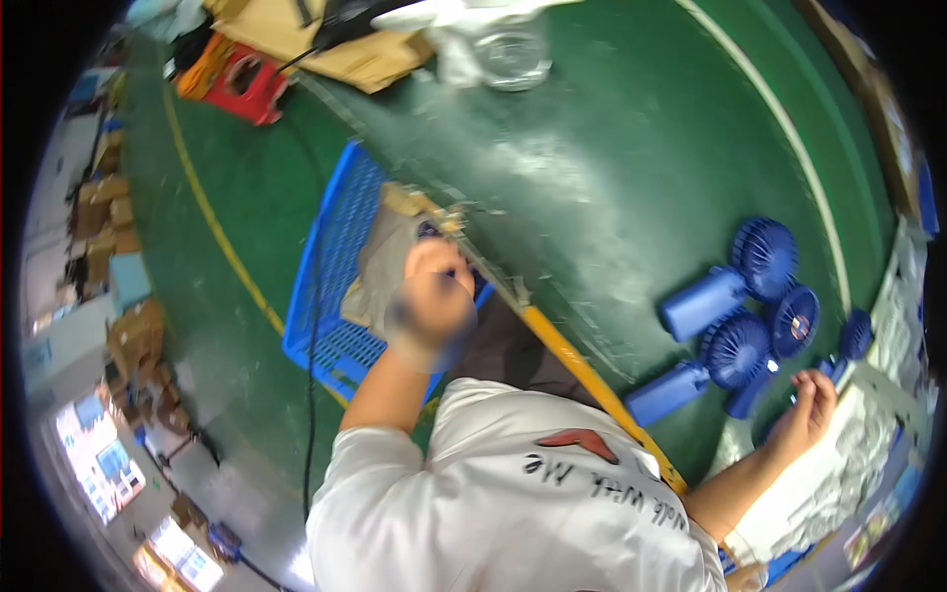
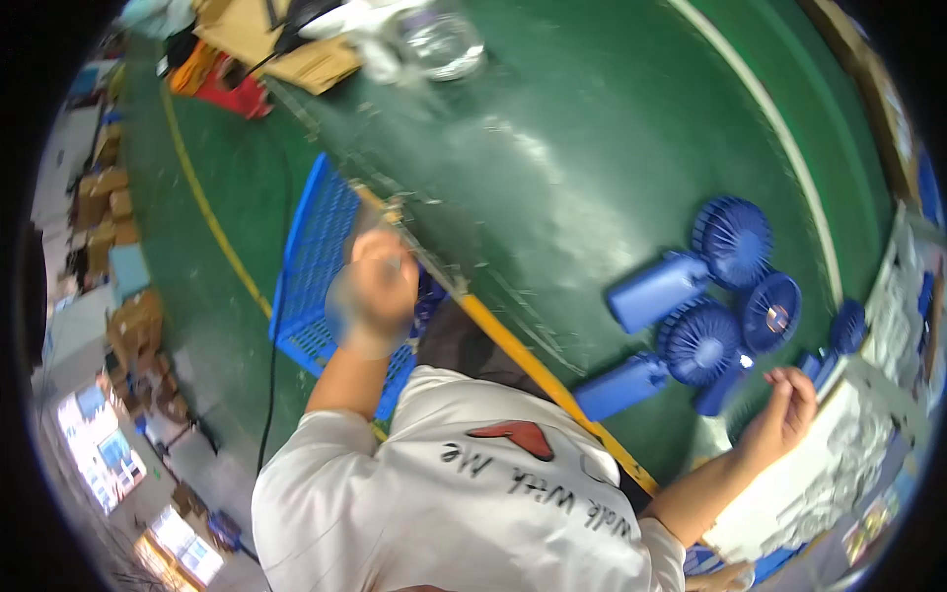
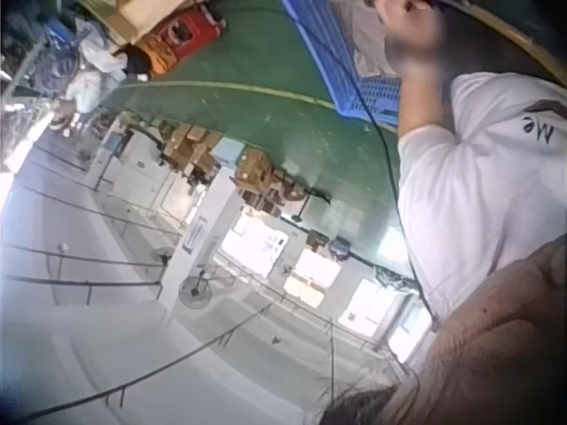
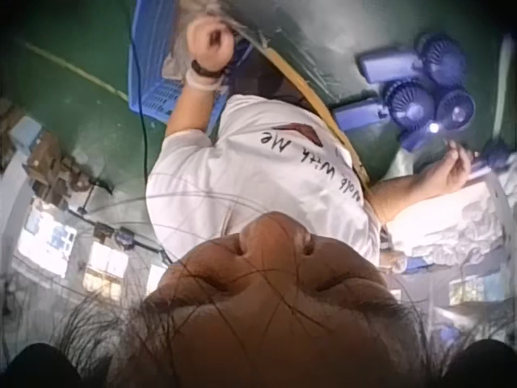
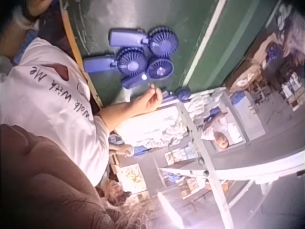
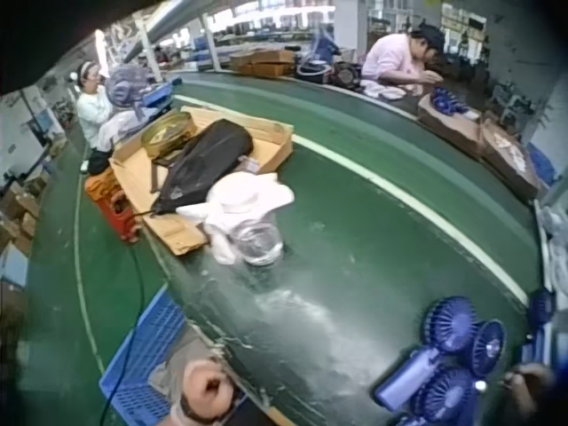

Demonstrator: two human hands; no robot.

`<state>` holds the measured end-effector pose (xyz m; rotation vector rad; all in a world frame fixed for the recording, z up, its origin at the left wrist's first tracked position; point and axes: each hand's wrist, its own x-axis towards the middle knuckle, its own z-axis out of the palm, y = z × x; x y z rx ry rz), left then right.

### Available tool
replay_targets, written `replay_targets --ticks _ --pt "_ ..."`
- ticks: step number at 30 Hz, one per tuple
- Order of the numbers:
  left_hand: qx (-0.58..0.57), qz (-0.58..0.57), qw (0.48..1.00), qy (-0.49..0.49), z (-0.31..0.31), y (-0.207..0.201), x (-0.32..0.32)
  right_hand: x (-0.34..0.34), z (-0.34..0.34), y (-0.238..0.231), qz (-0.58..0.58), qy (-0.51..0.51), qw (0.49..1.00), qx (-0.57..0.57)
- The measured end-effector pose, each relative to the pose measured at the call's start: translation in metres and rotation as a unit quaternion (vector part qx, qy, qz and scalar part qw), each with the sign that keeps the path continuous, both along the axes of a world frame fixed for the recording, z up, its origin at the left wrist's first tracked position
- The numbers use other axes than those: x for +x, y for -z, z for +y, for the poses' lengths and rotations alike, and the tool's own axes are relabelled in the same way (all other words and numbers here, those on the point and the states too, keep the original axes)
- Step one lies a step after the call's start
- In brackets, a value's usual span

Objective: The person assembles blue portable fans on a green workbench. They pick up fan components, attach the fan head to the handle, and wipe the units with a white cloth. The person also tests the fans by pressing buttons to activate the blades and places the finished units into a blue basket.

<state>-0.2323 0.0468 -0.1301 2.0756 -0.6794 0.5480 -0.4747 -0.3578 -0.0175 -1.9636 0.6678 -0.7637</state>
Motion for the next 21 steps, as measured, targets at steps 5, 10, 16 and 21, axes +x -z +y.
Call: replay_targets --ticks 5,10,16,21 --pt "-0.072 -0.063 0.953 0.286 -0.064 -0.056 -0.034 0.005 0.007 0.006 -0.106 0.023 0.992 0.06" --pt "0.04 0.106 0.884 0.455 -0.134 -0.083 -0.058 0.005 0.015 0.025 -0.15 0.088 0.979 0.106" --pt "0.227 0.103 0.867 0.43 -0.168 -0.106 -0.084 -0.002 0.012 0.016 -0.174 0.079 0.978 0.078" --pt "0.248 0.213 0.86 0.392 -0.176 -0.117 -0.077 -0.004 0.012 0.007 -0.157 0.06 0.985 0.046"
